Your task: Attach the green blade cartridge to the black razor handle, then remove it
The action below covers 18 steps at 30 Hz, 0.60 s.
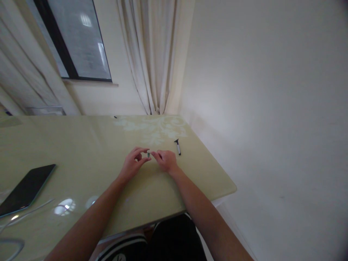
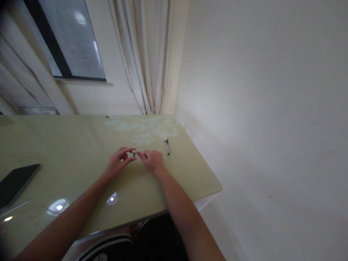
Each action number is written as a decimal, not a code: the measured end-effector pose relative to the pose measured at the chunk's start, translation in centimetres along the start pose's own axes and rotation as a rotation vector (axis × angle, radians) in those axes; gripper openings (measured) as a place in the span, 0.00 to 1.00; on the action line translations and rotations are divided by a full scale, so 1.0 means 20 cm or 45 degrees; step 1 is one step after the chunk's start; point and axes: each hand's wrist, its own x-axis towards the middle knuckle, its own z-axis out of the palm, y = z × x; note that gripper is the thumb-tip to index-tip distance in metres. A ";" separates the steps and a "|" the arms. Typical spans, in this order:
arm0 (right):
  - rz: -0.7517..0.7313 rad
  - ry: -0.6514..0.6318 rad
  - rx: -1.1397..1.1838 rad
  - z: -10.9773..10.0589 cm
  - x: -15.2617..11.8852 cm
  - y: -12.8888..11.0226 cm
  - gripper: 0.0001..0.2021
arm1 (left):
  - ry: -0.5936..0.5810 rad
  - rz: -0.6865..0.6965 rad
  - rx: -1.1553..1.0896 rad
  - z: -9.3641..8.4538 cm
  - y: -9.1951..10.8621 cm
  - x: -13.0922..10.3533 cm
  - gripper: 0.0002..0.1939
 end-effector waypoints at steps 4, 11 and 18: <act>0.027 0.001 -0.001 0.00 0.00 0.00 0.36 | 0.012 0.001 0.017 -0.01 0.01 0.00 0.16; -0.032 -0.001 0.002 -0.01 0.00 0.00 0.34 | 0.009 -0.012 -0.009 0.00 0.00 0.00 0.16; 0.030 0.011 -0.058 -0.02 0.00 0.01 0.34 | 0.037 -0.024 0.010 -0.01 0.01 0.00 0.16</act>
